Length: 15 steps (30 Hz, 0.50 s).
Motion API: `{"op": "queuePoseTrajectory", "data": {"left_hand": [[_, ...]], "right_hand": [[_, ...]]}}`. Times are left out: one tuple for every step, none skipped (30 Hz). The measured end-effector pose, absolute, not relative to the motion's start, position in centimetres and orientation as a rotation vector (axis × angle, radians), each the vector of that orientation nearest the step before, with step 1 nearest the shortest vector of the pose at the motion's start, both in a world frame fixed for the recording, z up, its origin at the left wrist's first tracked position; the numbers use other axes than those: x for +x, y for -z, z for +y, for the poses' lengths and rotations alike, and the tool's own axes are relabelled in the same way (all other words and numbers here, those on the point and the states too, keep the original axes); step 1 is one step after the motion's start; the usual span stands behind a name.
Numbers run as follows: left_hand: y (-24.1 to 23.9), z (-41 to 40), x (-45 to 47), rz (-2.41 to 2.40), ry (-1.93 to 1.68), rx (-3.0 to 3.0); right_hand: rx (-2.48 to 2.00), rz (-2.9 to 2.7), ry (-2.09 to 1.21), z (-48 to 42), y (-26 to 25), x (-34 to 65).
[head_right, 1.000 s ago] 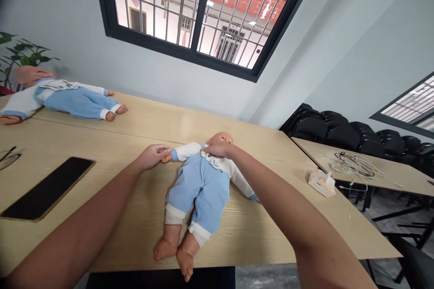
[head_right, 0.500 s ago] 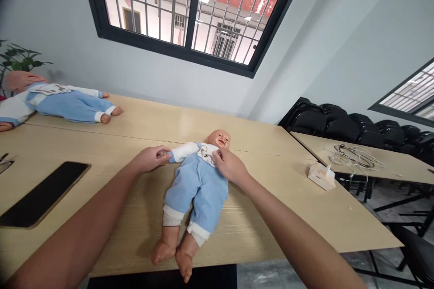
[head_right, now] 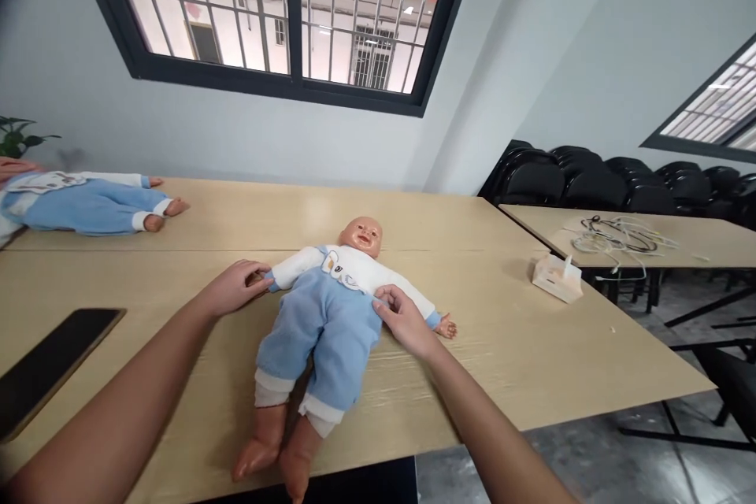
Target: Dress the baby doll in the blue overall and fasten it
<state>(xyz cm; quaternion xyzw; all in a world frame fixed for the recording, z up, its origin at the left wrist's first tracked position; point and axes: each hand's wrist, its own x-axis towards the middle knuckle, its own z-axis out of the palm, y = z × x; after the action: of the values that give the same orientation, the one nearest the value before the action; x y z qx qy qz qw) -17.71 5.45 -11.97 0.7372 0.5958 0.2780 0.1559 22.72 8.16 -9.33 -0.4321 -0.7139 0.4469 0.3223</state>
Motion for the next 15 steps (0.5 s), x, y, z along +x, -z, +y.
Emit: {"op": "queuePoseTrajectory", "data": {"left_hand": [[12.0,5.4,-17.7,1.724,-0.796,2.115],[11.9,5.4,-17.7,1.752,-0.804,2.118],[11.7,5.4,-17.5,1.786,-0.814,2.123],[11.5,5.4,-17.3,1.824,-0.832,2.13],[11.1,5.4,-16.9,1.86,-0.858,2.142],[10.6,5.5,-16.4,1.886,-0.888,2.157],[9.9,5.6,-15.6,1.898,-0.915,2.178],[9.1,5.8,-14.7,1.892,-0.937,2.207],[8.2,6.0,-13.5,1.861,-0.949,2.244],[7.3,6.3,-12.2,1.806,-0.944,2.292],[6.3,6.6,-10.8,1.726,-0.921,2.346],[5.3,6.9,-9.2,1.631,-0.888,2.4],[4.4,7.3,-7.5,1.538,-0.858,2.446],[3.7,7.6,-5.8,1.451,-0.828,2.481],[3.1,7.9,-4.1,1.365,-0.794,2.515]], "right_hand": [[-1.115,-1.869,-1.186,8.2,9.5,22.9],[-1.096,-1.856,-1.182,8.1,9.8,23.1],[-1.076,-1.835,-1.168,8.1,10.1,23.2],[-1.05,-1.807,-1.151,8.0,10.4,23.4],[-1.021,-1.776,-1.129,7.9,10.6,23.5],[-0.996,-1.747,-1.103,7.8,10.8,23.5],[-0.978,-1.73,-1.077,7.7,11.0,23.6],[-0.967,-1.731,-1.049,7.7,11.1,23.6],[-0.96,-1.751,-1.014,7.6,11.1,23.5],[-0.956,-1.788,-0.975,7.5,11.1,23.4],[-0.956,-1.833,-0.939,7.4,11.0,23.3],[-0.96,-1.876,-0.91,7.4,11.0,23.2],[-0.968,-1.906,-0.892,7.3,10.9,23.1],[-0.98,-1.917,-0.887,7.3,10.8,22.9],[-0.992,-1.912,-0.898,7.3,10.7,22.9]]}}
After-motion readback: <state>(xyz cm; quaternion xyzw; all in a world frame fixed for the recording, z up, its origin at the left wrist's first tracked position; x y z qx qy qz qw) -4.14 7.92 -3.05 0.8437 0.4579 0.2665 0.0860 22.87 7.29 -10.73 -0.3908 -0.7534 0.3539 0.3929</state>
